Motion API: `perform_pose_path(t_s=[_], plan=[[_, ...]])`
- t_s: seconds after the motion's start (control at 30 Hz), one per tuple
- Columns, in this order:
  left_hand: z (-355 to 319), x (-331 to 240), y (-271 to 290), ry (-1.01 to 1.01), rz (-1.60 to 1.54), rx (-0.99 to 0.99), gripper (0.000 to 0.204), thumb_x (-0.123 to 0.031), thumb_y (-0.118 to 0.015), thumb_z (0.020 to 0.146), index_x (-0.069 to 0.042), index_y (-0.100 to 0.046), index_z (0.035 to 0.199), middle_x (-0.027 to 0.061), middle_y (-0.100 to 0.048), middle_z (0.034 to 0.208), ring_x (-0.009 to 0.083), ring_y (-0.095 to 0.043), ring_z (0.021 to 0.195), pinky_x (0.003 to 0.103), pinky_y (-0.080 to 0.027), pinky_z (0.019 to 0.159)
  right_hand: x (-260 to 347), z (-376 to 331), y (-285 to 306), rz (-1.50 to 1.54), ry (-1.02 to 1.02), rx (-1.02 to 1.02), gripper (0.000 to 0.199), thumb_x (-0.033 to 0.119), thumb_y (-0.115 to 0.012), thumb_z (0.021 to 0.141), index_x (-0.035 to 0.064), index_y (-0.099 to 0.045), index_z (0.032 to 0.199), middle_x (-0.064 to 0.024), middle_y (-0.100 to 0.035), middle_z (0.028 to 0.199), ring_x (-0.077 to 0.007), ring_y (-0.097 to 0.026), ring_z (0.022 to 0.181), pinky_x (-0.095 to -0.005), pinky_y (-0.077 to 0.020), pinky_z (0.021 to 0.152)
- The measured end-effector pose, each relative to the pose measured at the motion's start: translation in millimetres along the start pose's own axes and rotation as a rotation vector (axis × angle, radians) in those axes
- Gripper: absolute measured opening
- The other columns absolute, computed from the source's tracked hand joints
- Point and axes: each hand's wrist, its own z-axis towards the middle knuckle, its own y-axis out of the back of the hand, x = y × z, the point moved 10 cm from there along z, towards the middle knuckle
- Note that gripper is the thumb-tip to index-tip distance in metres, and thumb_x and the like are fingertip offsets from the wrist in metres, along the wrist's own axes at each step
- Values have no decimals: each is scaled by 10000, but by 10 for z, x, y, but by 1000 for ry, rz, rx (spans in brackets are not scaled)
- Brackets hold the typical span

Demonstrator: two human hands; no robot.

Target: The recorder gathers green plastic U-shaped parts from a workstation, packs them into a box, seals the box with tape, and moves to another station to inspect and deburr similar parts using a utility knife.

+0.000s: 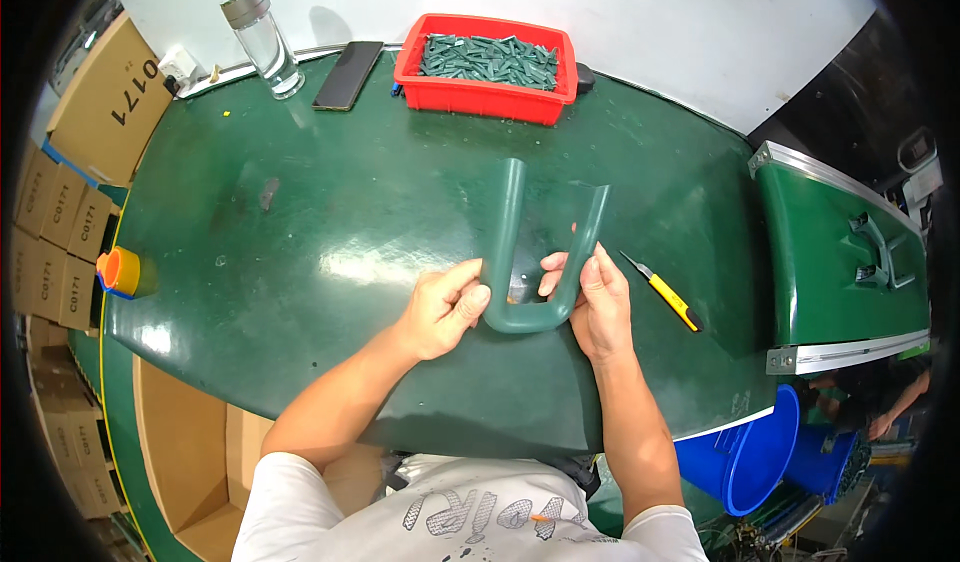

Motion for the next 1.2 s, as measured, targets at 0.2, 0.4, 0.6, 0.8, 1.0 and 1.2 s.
perform_pose_path(t_s=[0.2,0.4,0.6,0.8,1.0,1.2], plan=[[-42,-212,-91,-193,67,17,343,-222,-550,918,26,-545,1155,57,-478,532,162,-467,447,278,-399,481,-27,9,0,-17,-6,34,529,362,-422,964,5,-360,1349,-168,-600,1024,-206,-601,771,-284,-460,644],[-48,-259,-115,-254,100,30,342,-227,-546,920,33,-544,1141,68,-488,537,188,-473,446,290,-406,486,-35,14,-10,-4,-11,43,522,362,-409,967,3,-369,1344,-168,-603,1029,-206,-599,775,-283,-461,646],[-32,-260,-98,-202,87,25,358,-249,-545,920,36,-547,1136,72,-494,537,191,-483,454,290,-409,491,-39,15,5,-2,-14,46,511,355,-398,972,5,-371,1344,-172,-604,1027,-208,-602,778,-284,-467,646],[-66,-289,-79,-298,77,-19,394,-277,-550,921,53,-544,1137,87,-542,565,182,-521,474,283,-427,503,-95,3,-27,6,-69,50,516,347,-394,975,-9,-359,1347,-188,-608,1028,-222,-616,783,-287,-479,624],[-67,-298,-106,-254,118,47,457,-339,-508,940,89,-556,1093,108,-678,738,172,-649,627,276,-499,602,-98,0,-29,-4,-74,45,542,344,-389,977,-49,-330,1347,-199,-617,1015,-226,-624,775,-283,-488,606],[-78,-288,-92,-261,121,37,461,-343,-503,942,86,-551,1104,110,-679,739,171,-649,627,276,-498,596,-101,-1,-37,-11,-75,45,549,350,-380,979,-53,-327,1346,-201,-618,1011,-230,-627,776,-284,-489,606]])
